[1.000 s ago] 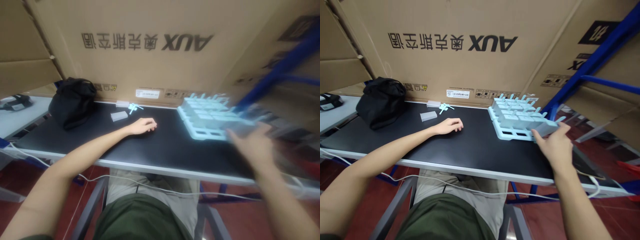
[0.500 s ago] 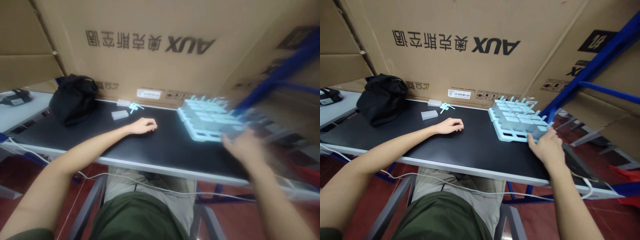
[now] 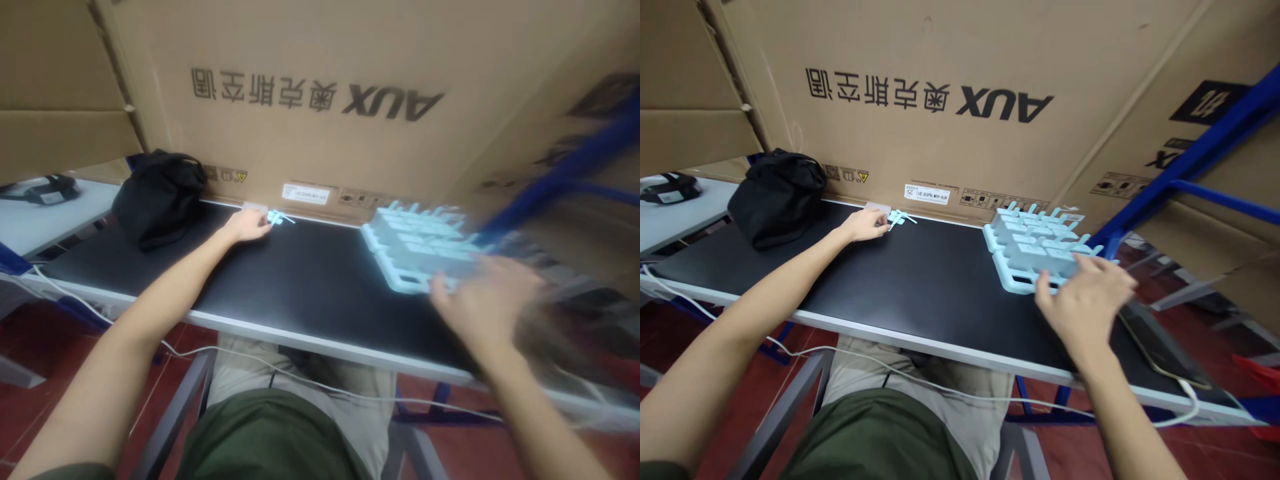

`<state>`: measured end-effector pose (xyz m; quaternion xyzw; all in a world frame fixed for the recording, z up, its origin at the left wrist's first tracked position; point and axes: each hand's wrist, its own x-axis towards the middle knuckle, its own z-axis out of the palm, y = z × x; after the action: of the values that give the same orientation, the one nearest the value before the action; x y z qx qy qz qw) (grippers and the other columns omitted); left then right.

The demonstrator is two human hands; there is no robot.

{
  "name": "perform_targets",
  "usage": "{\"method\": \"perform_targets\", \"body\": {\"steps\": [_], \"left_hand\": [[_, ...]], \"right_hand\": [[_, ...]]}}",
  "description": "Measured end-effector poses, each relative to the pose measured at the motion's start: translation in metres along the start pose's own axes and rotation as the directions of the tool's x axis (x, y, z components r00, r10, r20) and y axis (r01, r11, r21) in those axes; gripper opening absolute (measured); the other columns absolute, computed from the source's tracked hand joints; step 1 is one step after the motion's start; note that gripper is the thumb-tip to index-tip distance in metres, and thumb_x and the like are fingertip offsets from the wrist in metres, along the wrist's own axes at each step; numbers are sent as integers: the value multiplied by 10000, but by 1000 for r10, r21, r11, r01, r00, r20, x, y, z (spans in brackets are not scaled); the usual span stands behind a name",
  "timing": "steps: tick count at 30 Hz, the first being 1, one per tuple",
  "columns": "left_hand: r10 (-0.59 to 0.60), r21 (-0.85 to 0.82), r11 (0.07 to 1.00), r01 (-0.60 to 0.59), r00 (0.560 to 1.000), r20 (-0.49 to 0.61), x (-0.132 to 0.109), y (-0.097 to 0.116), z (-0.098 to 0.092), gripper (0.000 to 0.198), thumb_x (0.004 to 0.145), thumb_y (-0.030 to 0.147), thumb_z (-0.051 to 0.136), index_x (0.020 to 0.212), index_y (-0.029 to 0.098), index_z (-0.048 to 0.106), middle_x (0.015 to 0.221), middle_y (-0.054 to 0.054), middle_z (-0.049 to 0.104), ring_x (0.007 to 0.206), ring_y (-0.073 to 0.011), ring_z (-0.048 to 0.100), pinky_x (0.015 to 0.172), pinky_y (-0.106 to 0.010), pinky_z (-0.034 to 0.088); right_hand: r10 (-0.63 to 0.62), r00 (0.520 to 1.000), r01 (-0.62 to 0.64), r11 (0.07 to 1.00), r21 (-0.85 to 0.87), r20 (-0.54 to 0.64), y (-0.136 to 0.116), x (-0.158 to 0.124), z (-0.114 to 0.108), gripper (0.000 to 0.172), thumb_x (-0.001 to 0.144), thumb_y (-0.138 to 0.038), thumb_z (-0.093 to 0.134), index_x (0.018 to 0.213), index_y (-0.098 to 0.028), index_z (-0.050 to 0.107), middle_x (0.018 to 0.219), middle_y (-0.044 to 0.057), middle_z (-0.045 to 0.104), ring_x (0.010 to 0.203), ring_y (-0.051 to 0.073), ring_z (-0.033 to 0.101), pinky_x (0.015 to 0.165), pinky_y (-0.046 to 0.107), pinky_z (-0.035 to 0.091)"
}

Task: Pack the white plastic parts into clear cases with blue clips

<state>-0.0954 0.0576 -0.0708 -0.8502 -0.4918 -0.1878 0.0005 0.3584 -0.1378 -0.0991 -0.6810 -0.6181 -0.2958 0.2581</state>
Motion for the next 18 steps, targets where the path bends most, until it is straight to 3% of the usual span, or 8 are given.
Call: {"method": "perform_targets", "body": {"steps": [3,5,6,10,13,18], "left_hand": [[7,-11,1000,-6,999,53,3,3,10,277,864,489,635,889,216,675,1053,-100,699,1028,-306,633,906,-409,513],[14,-19,1000,-13,998,55,7,6,15,251,873,462,618,845,215,658,1064,-106,694,1060,-313,627,908,-407,509],[16,-25,1000,-14,998,56,8,7,16,245,878,450,609,821,214,645,1060,-106,694,1057,-311,627,901,-401,506],[6,-66,998,-2,998,55,12,4,19,255,897,451,595,793,218,608,932,-78,699,892,-259,625,822,-355,487],[-33,-115,993,33,999,1,13,1,17,306,974,488,508,837,225,585,854,-49,678,794,-219,593,785,-332,464],[-91,-333,943,-22,943,-321,13,3,18,284,1028,467,463,892,222,509,902,-48,617,857,-204,560,893,-356,478]], "right_hand": [[-264,957,240,952,192,116,-75,18,18,620,989,-471,424,1351,12,563,1299,324,601,1293,439,522,1102,616,403],[-414,872,313,881,354,262,-131,35,39,553,989,-449,435,1356,-61,577,1367,282,590,1270,403,525,1072,561,451],[-456,827,304,855,420,329,-157,45,50,535,990,-428,440,1372,-77,573,1389,268,586,1259,394,524,1060,551,465],[-466,822,280,832,480,328,-235,88,93,593,996,-373,437,1503,-69,484,1553,252,491,1374,389,441,1103,538,453],[-482,816,279,811,514,319,-259,108,113,581,990,-282,423,1540,-103,475,1643,193,443,1442,371,381,1148,555,416],[-490,809,288,812,507,324,-248,105,117,440,1007,-273,388,1342,-132,636,1497,175,597,1375,360,423,1111,547,427]]}}
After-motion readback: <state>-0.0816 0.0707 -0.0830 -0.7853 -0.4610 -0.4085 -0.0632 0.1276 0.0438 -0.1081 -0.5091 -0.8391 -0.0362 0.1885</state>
